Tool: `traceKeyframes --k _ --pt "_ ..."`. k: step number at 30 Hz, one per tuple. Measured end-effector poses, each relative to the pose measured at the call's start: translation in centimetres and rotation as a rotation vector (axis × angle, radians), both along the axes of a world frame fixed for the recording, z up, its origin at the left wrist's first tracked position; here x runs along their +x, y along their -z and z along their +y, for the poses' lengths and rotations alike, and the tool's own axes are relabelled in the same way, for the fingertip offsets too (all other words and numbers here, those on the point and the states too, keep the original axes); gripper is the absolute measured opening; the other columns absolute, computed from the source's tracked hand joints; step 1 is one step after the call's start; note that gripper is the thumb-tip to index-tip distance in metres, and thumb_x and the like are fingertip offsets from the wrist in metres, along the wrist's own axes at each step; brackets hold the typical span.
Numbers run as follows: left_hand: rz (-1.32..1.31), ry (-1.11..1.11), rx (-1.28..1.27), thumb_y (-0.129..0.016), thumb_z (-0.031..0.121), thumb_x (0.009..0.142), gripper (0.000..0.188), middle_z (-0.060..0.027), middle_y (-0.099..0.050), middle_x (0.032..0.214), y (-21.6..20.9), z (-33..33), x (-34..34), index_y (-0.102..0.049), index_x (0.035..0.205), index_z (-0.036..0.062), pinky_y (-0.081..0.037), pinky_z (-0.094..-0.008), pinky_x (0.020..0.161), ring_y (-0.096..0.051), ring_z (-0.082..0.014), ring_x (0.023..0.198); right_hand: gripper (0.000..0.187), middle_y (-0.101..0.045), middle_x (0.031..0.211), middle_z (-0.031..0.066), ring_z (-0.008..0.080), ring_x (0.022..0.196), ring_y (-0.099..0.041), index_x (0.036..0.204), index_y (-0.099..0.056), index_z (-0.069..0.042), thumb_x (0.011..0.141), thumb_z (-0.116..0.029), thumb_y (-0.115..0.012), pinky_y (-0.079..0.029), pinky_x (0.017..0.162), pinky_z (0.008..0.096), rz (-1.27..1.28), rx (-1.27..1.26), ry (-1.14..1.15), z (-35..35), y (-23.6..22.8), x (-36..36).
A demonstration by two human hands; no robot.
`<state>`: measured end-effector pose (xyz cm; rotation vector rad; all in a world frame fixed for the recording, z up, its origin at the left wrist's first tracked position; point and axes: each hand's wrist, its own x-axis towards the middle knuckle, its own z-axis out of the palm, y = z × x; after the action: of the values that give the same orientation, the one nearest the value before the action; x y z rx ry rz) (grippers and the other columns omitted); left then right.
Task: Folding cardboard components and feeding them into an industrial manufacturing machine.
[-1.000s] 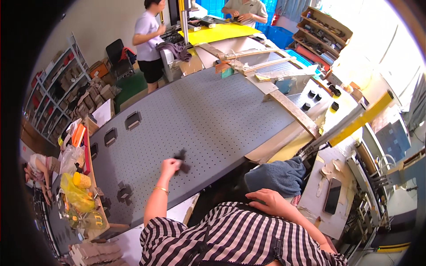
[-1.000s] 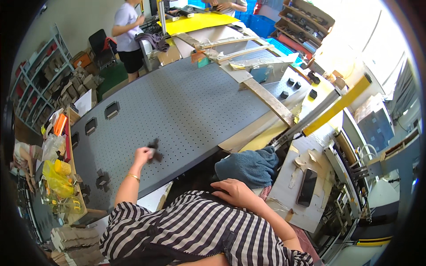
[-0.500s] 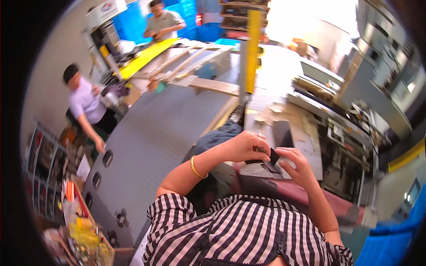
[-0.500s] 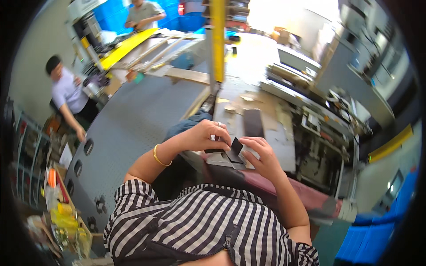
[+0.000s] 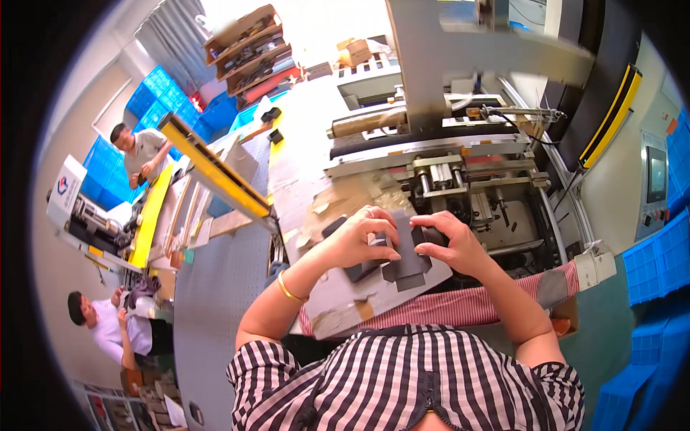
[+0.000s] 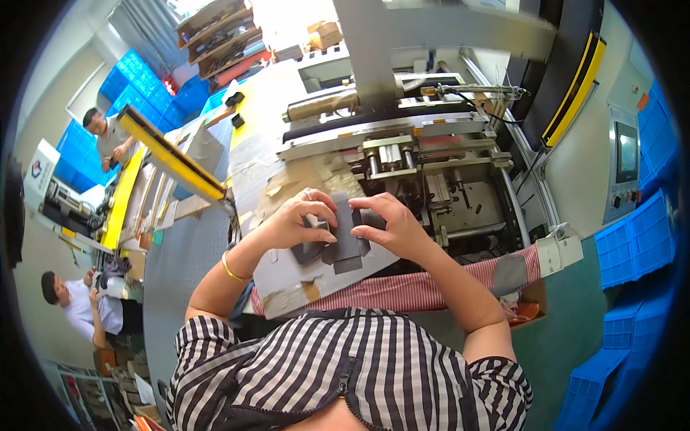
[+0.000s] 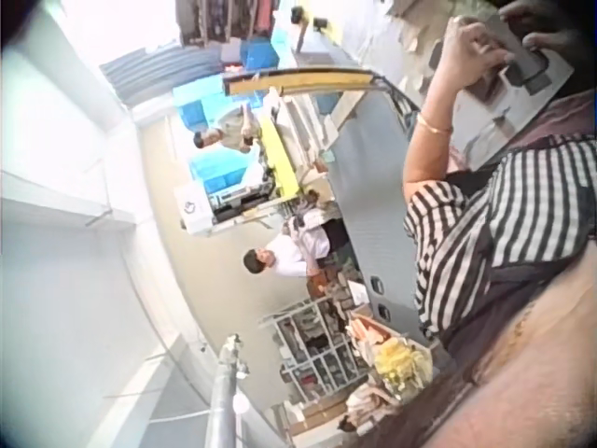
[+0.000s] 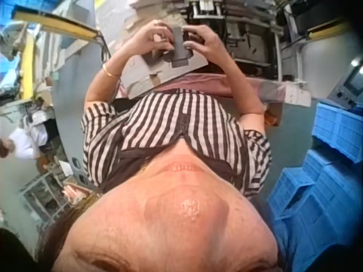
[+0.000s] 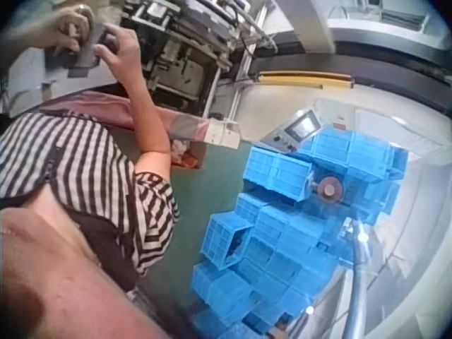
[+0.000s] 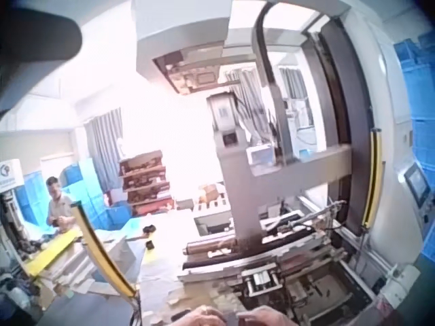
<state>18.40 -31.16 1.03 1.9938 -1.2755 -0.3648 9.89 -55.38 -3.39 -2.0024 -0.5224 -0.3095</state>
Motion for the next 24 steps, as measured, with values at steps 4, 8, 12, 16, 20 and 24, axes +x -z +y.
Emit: traceKeyframes --k 4,8,12,16,20,24 --pt "-0.153 -0.135 -0.186 -0.083 0.017 0.072 0.037 -0.0088 -0.061 0.109 2.9 -3.3 3.8 -0.068 0.105 0.0117 -0.042 -0.0410 0.099 -0.052 -0.0282 0.113 0.050 -0.066 0.114 0.0097 0.0285 0.106 -0.057 0.125 -0.061 -0.005 0.080 -0.021 -0.076 -0.046 0.093 0.0380 -0.170 -0.174 0.113 -2.7 -0.5 4.9" --pt "-0.182 -0.225 -0.300 -0.084 0.009 0.069 0.045 -0.0065 -0.063 0.115 2.4 -6.4 10.5 -0.067 0.111 0.0092 -0.045 -0.0360 0.097 -0.054 -0.0225 0.113 0.057 -0.066 0.105 0.0104 0.0277 0.104 -0.058 0.131 -0.055 -0.007 0.081 -0.024 -0.075 -0.045 0.092 0.0394 -0.298 -0.235 0.147 -6.1 -2.3 12.3" --pt "0.208 -0.246 -0.421 -0.072 0.002 0.083 0.040 -0.0069 -0.067 0.112 1.4 -11.6 21.1 -0.060 0.121 0.0034 -0.052 -0.0275 0.085 -0.062 -0.0111 0.097 0.059 -0.068 0.107 0.0092 0.0162 0.098 -0.063 0.136 -0.049 -0.003 0.086 -0.022 -0.073 -0.050 0.087 0.0302 0.087 0.047 0.033 -12.2 -3.0 23.5" --pt "0.188 -0.292 -0.526 -0.080 0.010 0.079 0.062 -0.0047 -0.069 0.097 -2.4 -15.7 27.8 -0.051 0.132 0.0011 -0.052 -0.0222 0.064 -0.063 -0.0094 0.079 0.060 -0.069 0.108 0.0096 0.0140 0.096 -0.064 0.137 -0.047 -0.001 0.088 -0.023 -0.073 -0.052 0.085 0.0282 0.033 0.147 0.030 -15.9 -5.8 31.2" --pt "-0.130 -0.328 -0.353 -0.083 0.021 0.075 0.074 -0.0078 -0.070 0.103 -4.9 -16.1 30.0 -0.047 0.138 0.0043 -0.052 -0.0319 0.083 -0.063 -0.0163 0.097 0.065 -0.071 0.107 0.0098 0.0190 0.103 -0.064 0.138 -0.048 -0.004 0.085 -0.030 -0.076 -0.049 0.092 0.0313 -0.164 -0.156 0.121 -15.6 -9.1 32.6" --pt "-0.353 -0.384 -0.494 -0.086 0.030 0.072 0.081 -0.0162 -0.063 0.121 -3.8 -16.7 27.7 -0.046 0.140 0.0103 -0.047 -0.0416 0.097 -0.058 -0.0304 0.108 0.061 -0.070 0.112 0.0101 0.0258 0.106 -0.065 0.134 -0.051 -0.004 0.088 -0.037 -0.071 -0.048 0.094 0.0359 -0.354 0.038 0.235 -14.8 -8.6 30.4"
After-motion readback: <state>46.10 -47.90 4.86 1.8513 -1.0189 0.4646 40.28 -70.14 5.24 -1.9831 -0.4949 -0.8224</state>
